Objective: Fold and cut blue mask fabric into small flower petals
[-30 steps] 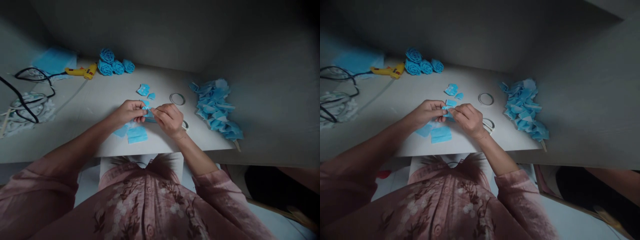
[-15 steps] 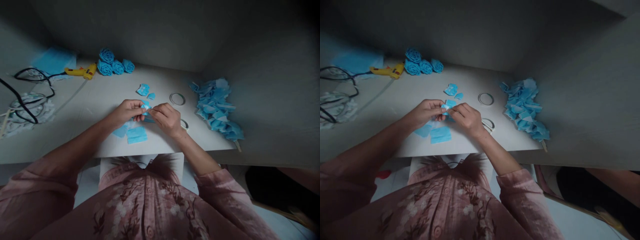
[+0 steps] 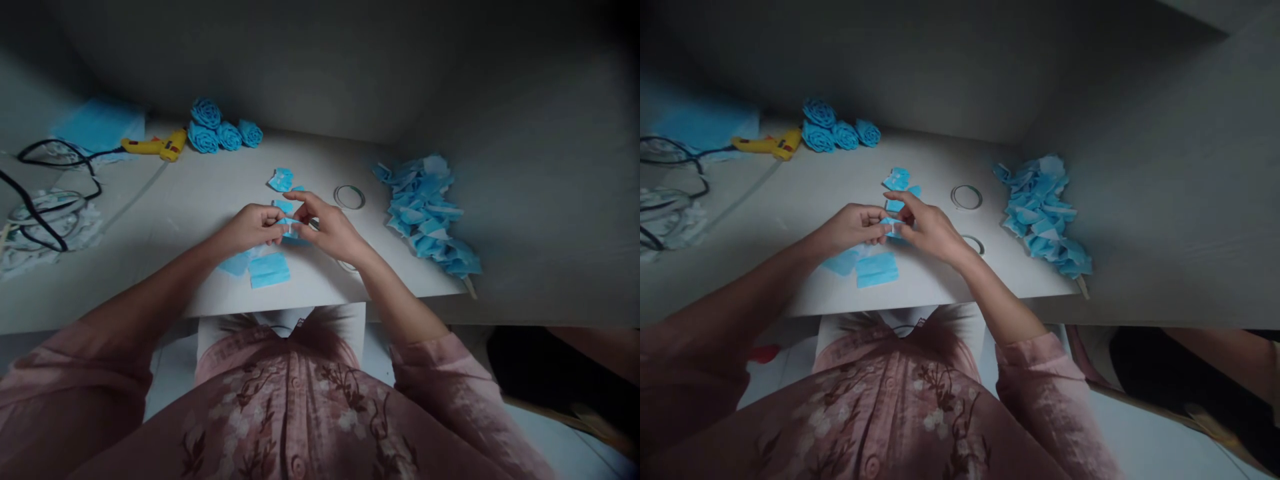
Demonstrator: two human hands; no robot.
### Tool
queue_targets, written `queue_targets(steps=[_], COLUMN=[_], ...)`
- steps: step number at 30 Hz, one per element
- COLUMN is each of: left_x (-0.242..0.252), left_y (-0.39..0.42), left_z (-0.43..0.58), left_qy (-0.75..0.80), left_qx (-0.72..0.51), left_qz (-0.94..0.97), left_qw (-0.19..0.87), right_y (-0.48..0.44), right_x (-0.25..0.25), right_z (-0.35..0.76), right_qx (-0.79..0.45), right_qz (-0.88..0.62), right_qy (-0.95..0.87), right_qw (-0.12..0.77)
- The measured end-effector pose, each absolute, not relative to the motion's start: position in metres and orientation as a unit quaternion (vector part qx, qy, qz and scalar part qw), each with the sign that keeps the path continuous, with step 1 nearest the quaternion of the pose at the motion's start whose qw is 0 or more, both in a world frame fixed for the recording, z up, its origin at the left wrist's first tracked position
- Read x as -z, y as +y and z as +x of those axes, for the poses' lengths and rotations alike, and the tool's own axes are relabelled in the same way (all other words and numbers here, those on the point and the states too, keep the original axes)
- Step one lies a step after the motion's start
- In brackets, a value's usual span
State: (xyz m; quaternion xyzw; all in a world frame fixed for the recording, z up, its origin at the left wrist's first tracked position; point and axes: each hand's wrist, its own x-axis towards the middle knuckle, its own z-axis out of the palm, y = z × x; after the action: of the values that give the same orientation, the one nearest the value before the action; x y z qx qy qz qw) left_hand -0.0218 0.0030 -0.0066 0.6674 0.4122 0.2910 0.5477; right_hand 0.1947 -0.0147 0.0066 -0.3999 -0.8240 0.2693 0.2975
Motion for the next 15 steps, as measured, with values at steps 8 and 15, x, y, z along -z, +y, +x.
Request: queue_targets(steps=[8, 15], left_x=[0.005, 0.005], left_y=[0.001, 0.001], left_z=[-0.02, -0.018], left_qy=[0.332, 0.393], left_qx=[-0.357, -0.371], left_qz=[0.576, 0.633], left_qw=[0.656, 0.555], right_y=[-0.006, -0.008], right_x=[0.032, 0.041], right_z=[0.184, 0.185], right_qx=[-0.285, -0.342], right_qz=[-0.398, -0.381], right_qy=[-0.758, -0.732], right_qw=[0.431, 0.45])
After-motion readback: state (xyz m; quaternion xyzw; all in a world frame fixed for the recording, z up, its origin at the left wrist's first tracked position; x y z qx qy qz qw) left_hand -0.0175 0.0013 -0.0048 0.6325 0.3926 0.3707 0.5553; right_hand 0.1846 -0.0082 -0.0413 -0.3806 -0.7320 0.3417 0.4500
